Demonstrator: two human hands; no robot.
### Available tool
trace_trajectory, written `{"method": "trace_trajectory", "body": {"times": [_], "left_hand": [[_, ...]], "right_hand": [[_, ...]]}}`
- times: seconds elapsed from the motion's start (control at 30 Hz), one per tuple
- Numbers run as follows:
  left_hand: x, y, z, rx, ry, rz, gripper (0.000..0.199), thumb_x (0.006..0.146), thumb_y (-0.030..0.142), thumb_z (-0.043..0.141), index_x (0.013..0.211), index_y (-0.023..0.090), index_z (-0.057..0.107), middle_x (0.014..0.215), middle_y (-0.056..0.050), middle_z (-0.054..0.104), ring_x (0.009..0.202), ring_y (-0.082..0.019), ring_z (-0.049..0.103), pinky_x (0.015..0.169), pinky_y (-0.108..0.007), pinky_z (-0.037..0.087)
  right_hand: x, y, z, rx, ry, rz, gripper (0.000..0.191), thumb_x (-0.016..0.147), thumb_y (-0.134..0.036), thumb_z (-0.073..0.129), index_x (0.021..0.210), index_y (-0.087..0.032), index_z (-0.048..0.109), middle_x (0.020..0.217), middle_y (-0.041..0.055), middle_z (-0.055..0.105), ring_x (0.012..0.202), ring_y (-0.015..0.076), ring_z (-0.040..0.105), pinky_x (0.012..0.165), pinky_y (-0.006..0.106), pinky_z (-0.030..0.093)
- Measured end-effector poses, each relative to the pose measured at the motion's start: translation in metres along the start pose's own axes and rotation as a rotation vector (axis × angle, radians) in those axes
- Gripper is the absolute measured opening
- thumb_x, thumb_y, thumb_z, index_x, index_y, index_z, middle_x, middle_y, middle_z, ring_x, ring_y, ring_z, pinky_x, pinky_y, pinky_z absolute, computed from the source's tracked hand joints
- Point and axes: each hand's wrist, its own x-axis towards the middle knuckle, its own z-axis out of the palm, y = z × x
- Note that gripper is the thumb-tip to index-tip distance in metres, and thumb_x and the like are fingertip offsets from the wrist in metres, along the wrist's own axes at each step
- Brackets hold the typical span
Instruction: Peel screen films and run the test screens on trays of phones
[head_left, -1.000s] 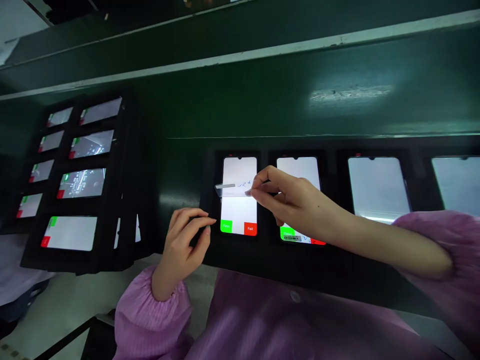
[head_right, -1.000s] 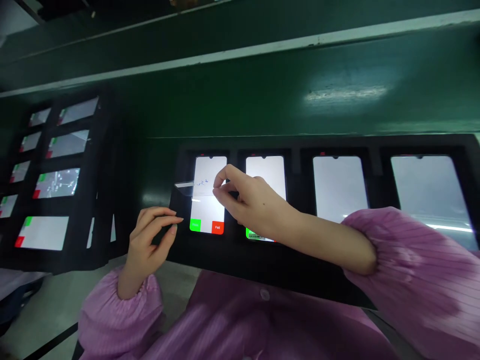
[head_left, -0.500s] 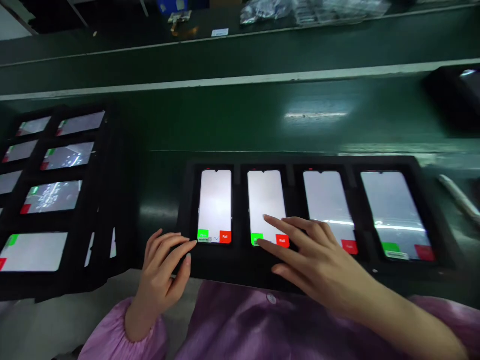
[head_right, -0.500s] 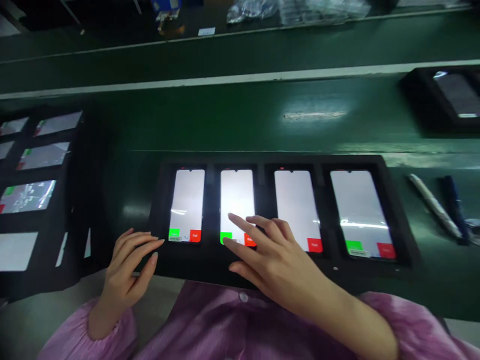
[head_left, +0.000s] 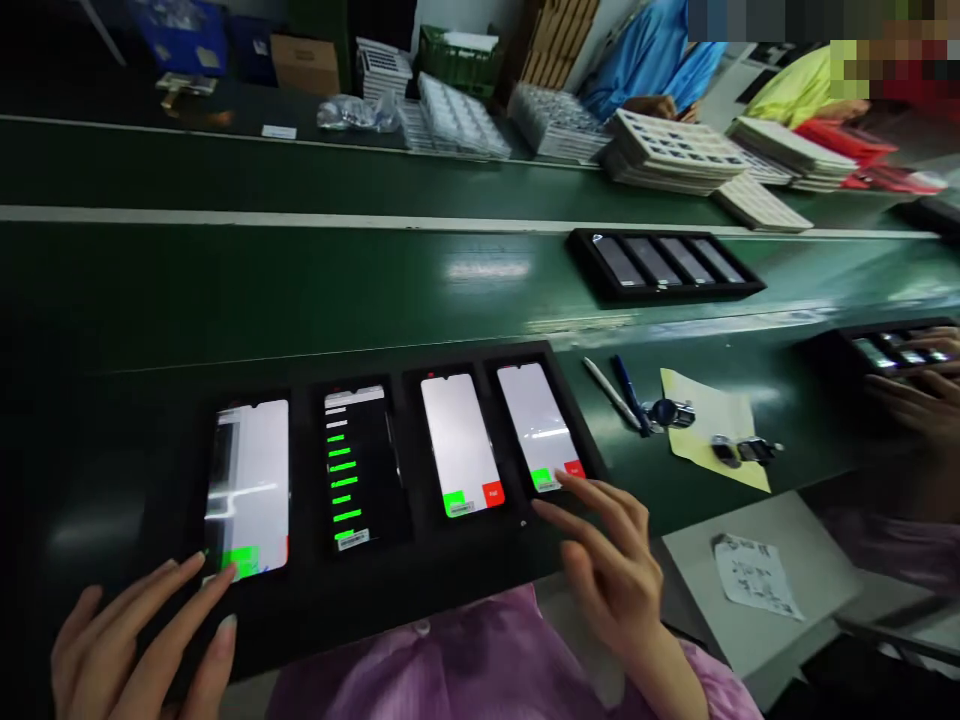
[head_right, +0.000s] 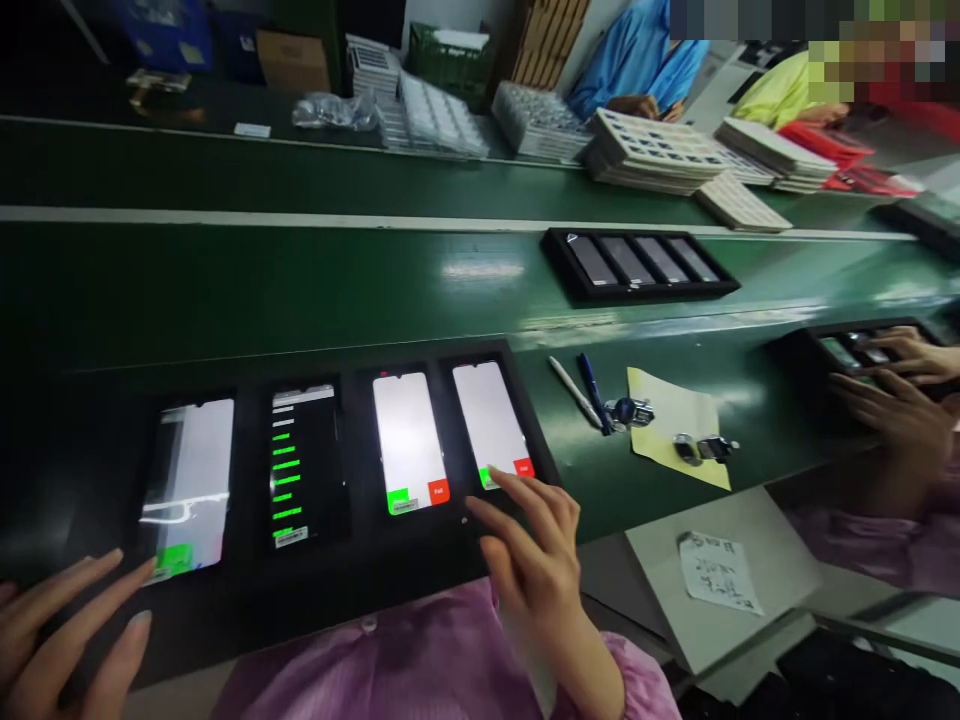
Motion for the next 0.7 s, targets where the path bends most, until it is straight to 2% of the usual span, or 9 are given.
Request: {"method": "trace_trajectory", "body": {"times": [0.07,0.13,0.27,0.33,0.4,0.47,0.57,0.7], "left_hand": [[0.011,0.012,0.013,0.044,0.037,0.095,0.046,0.089,0.015,0.072,0.134,0.028,0.068,0.129,-0.008,0.069,0.118,-0.028,0.065,0.131,-0.062,0.024],[0.023,0.023,0.027,0.102,0.068,0.176,0.049,0.088,0.016,0.075,0.135,0.027,0.068,0.124,-0.009,0.071,0.112,-0.027,0.067,0.132,-0.063,0.022],[0.045,0.034,0.047,0.244,0.115,0.157,0.053,0.089,0.026,0.074,0.141,0.022,0.064,0.126,-0.014,0.070,0.121,-0.032,0.063,0.129,-0.063,0.023],[0.052,0.038,0.049,0.266,0.111,0.089,0.051,0.093,0.031,0.069,0.143,0.021,0.061,0.130,-0.016,0.067,0.126,-0.034,0.060,0.127,-0.064,0.025],[0.057,0.044,0.046,0.266,0.069,0.020,0.047,0.098,0.036,0.063,0.143,0.021,0.060,0.134,-0.017,0.066,0.130,-0.036,0.057,0.126,-0.067,0.022],[0.064,0.050,0.041,0.290,-0.015,-0.029,0.045,0.099,0.039,0.060,0.141,0.023,0.060,0.138,-0.016,0.064,0.134,-0.037,0.054,0.125,-0.070,0.019],[0.082,0.056,0.038,0.340,-0.135,-0.066,0.044,0.100,0.042,0.061,0.142,0.027,0.060,0.145,-0.014,0.061,0.137,-0.038,0.051,0.125,-0.073,0.017],[0.110,0.060,0.046,0.378,-0.170,-0.098,0.045,0.101,0.045,0.059,0.142,0.027,0.060,0.148,-0.015,0.059,0.140,-0.039,0.050,0.121,-0.080,0.019]], "right_hand": [[-0.007,0.017,-0.007,-0.102,-0.005,0.056,0.030,0.108,-0.023,0.046,0.121,-0.028,0.072,0.142,0.0108,0.062,0.122,0.0321,0.057,0.093,0.050,0.043],[-0.008,0.030,-0.011,-0.180,-0.056,0.046,0.027,0.108,-0.026,0.049,0.120,-0.029,0.073,0.147,0.0114,0.060,0.124,0.0347,0.056,0.092,0.051,0.040],[0.011,0.038,-0.007,-0.092,0.041,0.048,0.027,0.108,-0.021,0.048,0.120,-0.027,0.071,0.140,0.0111,0.064,0.122,0.0322,0.057,0.096,0.051,0.039],[0.032,0.033,0.003,-0.061,-0.021,0.012,0.027,0.109,-0.026,0.049,0.122,-0.027,0.072,0.140,0.0105,0.064,0.121,0.0308,0.058,0.096,0.049,0.040],[0.056,0.024,0.016,-0.042,-0.132,-0.056,0.030,0.109,-0.034,0.049,0.128,-0.029,0.071,0.145,0.0107,0.062,0.124,0.0310,0.057,0.098,0.049,0.041],[0.078,0.017,0.029,-0.015,-0.186,-0.106,0.034,0.110,-0.041,0.049,0.133,-0.029,0.070,0.150,0.0110,0.060,0.127,0.0317,0.056,0.102,0.051,0.040],[0.100,0.012,0.042,-0.002,-0.178,-0.136,0.035,0.110,-0.042,0.048,0.134,-0.027,0.070,0.151,0.0114,0.060,0.129,0.0324,0.055,0.104,0.053,0.038],[0.106,0.014,0.053,-0.024,-0.146,-0.161,0.038,0.111,-0.041,0.044,0.134,-0.024,0.069,0.150,0.0136,0.060,0.128,0.0339,0.055,0.101,0.054,0.039]]}}
